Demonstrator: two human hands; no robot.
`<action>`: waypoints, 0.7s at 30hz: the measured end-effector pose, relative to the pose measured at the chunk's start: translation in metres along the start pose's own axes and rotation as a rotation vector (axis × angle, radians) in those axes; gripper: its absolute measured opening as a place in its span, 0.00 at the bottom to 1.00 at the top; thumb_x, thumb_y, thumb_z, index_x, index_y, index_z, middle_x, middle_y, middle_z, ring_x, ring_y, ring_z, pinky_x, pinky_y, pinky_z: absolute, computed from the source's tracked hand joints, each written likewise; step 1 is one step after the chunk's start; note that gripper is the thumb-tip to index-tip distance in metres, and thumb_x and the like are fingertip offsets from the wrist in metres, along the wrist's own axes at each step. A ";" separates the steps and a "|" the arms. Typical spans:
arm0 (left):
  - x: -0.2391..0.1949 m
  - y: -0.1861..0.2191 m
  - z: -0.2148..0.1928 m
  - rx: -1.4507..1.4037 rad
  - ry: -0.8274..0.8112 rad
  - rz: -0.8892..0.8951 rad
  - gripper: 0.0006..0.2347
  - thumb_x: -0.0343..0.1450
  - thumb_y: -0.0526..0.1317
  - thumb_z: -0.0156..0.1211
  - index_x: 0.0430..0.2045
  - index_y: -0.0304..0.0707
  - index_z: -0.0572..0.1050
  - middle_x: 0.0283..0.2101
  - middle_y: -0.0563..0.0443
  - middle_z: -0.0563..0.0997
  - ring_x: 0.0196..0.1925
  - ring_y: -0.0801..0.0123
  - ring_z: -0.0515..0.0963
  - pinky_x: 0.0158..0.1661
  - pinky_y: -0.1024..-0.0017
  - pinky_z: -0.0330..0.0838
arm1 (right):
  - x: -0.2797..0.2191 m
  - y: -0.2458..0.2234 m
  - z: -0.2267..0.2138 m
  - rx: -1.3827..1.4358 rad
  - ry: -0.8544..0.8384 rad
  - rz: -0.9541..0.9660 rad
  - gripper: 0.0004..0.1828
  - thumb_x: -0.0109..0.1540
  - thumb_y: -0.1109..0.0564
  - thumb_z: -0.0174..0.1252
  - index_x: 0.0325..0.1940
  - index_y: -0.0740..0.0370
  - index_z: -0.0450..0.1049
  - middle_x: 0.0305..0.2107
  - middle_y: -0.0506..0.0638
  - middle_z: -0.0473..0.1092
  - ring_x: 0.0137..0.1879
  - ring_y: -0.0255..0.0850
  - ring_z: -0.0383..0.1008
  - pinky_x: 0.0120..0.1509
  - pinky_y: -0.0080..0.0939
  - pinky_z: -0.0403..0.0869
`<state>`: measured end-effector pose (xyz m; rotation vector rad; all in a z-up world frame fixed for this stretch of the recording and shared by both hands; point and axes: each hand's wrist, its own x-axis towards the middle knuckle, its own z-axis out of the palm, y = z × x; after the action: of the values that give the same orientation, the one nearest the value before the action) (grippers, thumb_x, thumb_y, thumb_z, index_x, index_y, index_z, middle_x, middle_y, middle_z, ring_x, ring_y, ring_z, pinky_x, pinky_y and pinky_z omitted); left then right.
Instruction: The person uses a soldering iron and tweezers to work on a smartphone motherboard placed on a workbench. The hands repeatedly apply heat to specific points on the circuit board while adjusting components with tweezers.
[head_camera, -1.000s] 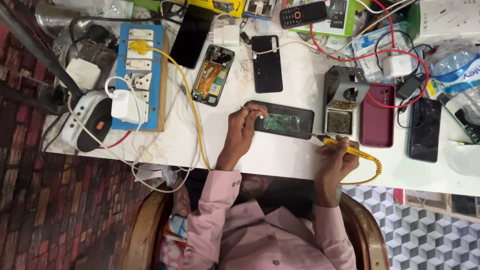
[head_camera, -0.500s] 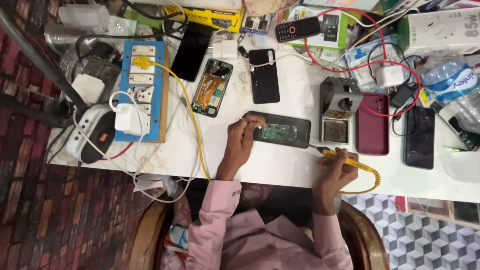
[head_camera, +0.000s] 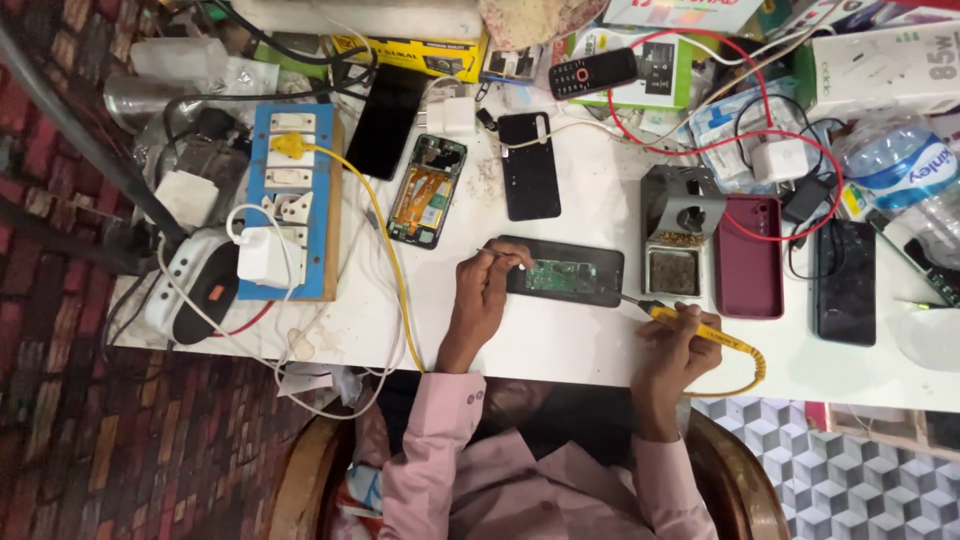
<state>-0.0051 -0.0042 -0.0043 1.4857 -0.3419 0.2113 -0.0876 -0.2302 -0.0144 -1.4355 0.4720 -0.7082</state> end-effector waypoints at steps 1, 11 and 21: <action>0.002 0.000 -0.001 -0.015 -0.001 0.003 0.08 0.80 0.28 0.44 0.33 0.24 0.71 0.38 0.42 0.82 0.40 0.66 0.82 0.48 0.72 0.76 | 0.001 0.000 0.002 -0.008 -0.015 -0.005 0.18 0.75 0.47 0.51 0.44 0.66 0.69 0.20 0.52 0.70 0.24 0.33 0.68 0.31 0.30 0.63; 0.000 -0.003 -0.001 -0.021 -0.007 -0.013 0.07 0.80 0.26 0.44 0.33 0.24 0.70 0.39 0.41 0.82 0.41 0.66 0.82 0.49 0.72 0.76 | -0.002 -0.001 0.001 -0.071 -0.029 -0.034 0.17 0.76 0.48 0.51 0.44 0.66 0.69 0.20 0.50 0.70 0.25 0.33 0.68 0.33 0.31 0.64; -0.001 -0.005 0.000 -0.018 -0.002 0.001 0.07 0.79 0.26 0.42 0.32 0.25 0.68 0.39 0.42 0.82 0.42 0.66 0.83 0.50 0.72 0.78 | -0.003 0.008 -0.003 0.108 0.021 -0.052 0.14 0.76 0.53 0.50 0.42 0.66 0.66 0.19 0.48 0.63 0.23 0.32 0.59 0.31 0.33 0.62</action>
<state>-0.0044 -0.0046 -0.0091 1.4680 -0.3452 0.2065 -0.0911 -0.2305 -0.0227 -1.3442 0.4083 -0.7795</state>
